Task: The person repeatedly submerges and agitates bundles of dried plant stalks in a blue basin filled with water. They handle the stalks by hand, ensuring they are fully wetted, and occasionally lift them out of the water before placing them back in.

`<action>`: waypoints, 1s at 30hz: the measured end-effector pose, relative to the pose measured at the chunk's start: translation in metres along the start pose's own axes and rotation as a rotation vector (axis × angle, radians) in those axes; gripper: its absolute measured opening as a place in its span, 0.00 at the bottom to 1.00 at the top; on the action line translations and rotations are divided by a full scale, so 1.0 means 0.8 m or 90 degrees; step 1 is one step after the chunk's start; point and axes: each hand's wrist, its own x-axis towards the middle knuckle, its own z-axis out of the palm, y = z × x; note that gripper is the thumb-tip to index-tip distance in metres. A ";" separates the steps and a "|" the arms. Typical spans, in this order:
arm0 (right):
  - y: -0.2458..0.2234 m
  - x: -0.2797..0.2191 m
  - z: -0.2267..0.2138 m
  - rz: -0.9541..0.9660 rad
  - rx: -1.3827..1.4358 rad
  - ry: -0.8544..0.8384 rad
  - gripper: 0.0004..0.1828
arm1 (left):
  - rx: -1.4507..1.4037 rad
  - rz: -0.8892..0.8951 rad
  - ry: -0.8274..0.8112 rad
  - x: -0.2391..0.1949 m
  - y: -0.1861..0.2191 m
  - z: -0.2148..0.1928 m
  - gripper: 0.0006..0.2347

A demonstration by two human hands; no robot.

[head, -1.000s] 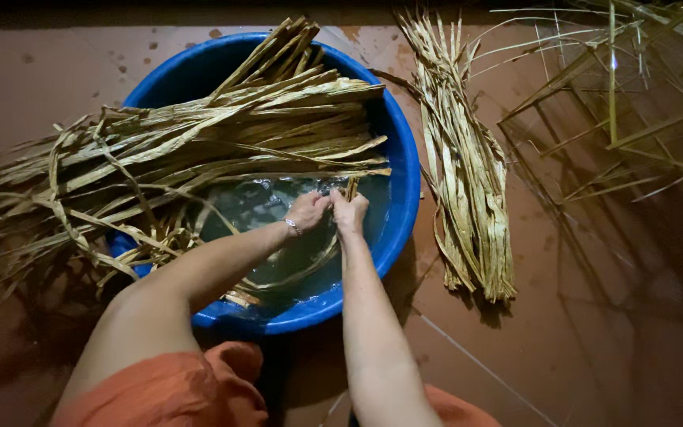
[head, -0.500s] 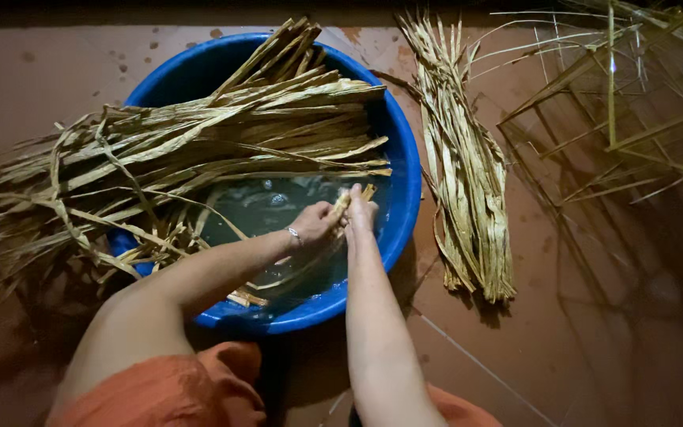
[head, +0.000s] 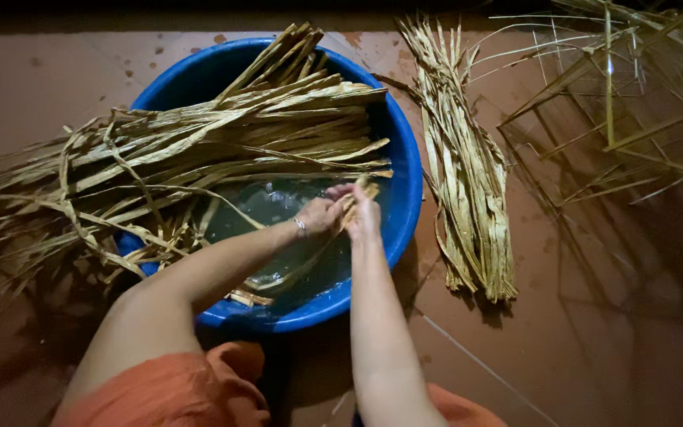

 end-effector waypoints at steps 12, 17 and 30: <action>-0.122 -0.058 0.051 -0.255 0.005 0.138 0.20 | 0.246 0.244 -0.020 -0.108 0.035 -0.057 0.13; -0.166 -0.061 0.033 -0.246 0.121 0.140 0.17 | 0.317 0.363 0.027 -0.114 0.020 -0.064 0.10; -0.196 -0.115 0.084 -0.345 -0.029 0.374 0.24 | 0.501 -0.011 -0.132 -0.137 -0.184 -0.156 0.09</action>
